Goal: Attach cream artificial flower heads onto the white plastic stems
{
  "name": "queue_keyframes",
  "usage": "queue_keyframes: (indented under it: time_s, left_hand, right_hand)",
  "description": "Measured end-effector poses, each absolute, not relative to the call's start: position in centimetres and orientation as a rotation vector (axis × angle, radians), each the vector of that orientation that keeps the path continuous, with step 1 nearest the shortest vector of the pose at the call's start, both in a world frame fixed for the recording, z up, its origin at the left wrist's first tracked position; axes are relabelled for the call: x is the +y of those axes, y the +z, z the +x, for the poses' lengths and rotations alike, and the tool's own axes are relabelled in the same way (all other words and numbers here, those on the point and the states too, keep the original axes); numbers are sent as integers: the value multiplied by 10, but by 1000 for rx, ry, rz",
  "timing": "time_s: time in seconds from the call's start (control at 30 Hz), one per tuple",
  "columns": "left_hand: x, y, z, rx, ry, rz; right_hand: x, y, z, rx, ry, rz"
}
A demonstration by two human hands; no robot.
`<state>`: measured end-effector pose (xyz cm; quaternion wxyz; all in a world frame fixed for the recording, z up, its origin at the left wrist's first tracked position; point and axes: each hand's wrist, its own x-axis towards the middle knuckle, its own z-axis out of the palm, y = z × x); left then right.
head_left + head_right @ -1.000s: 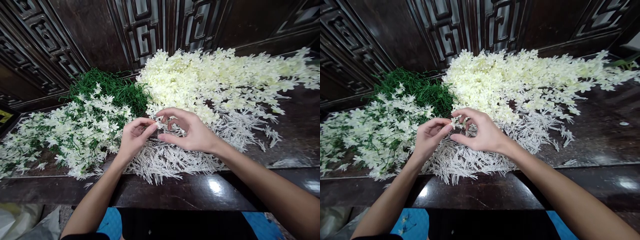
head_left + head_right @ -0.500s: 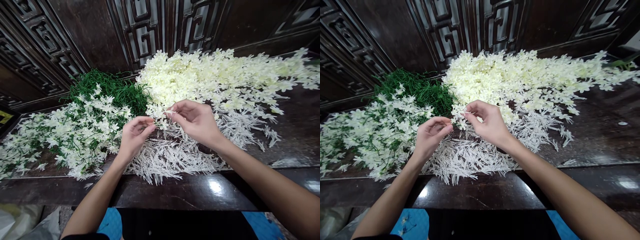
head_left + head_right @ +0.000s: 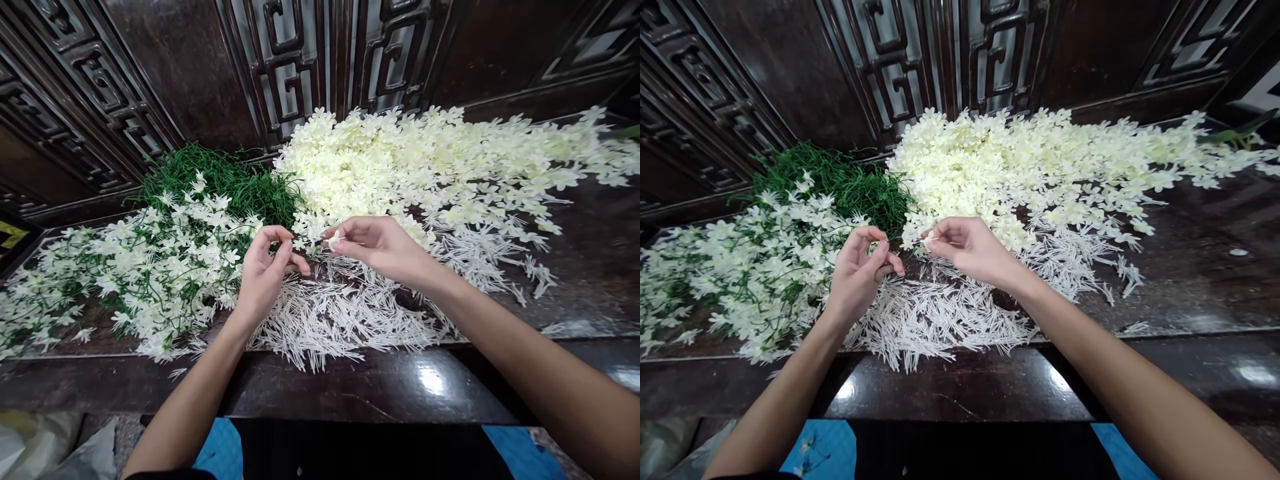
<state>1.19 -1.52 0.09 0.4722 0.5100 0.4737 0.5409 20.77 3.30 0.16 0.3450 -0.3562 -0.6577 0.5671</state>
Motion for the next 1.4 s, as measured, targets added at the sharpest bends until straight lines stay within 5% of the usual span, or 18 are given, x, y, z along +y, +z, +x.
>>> queue_keyframes:
  time_s: [0.13,0.83,1.4]
  left_hand:
    - [-16,-2,11,1113,1291,1276]
    - [-18,-5,10,1409,1273,2204]
    - [-21,-5,14,1226,1224,1777]
  right_hand:
    - [29,-1,204,-1679,1670,-815]
    - [29,7,205,-1602,1670,-782]
    - [23,10,209,-1915,1305,-809]
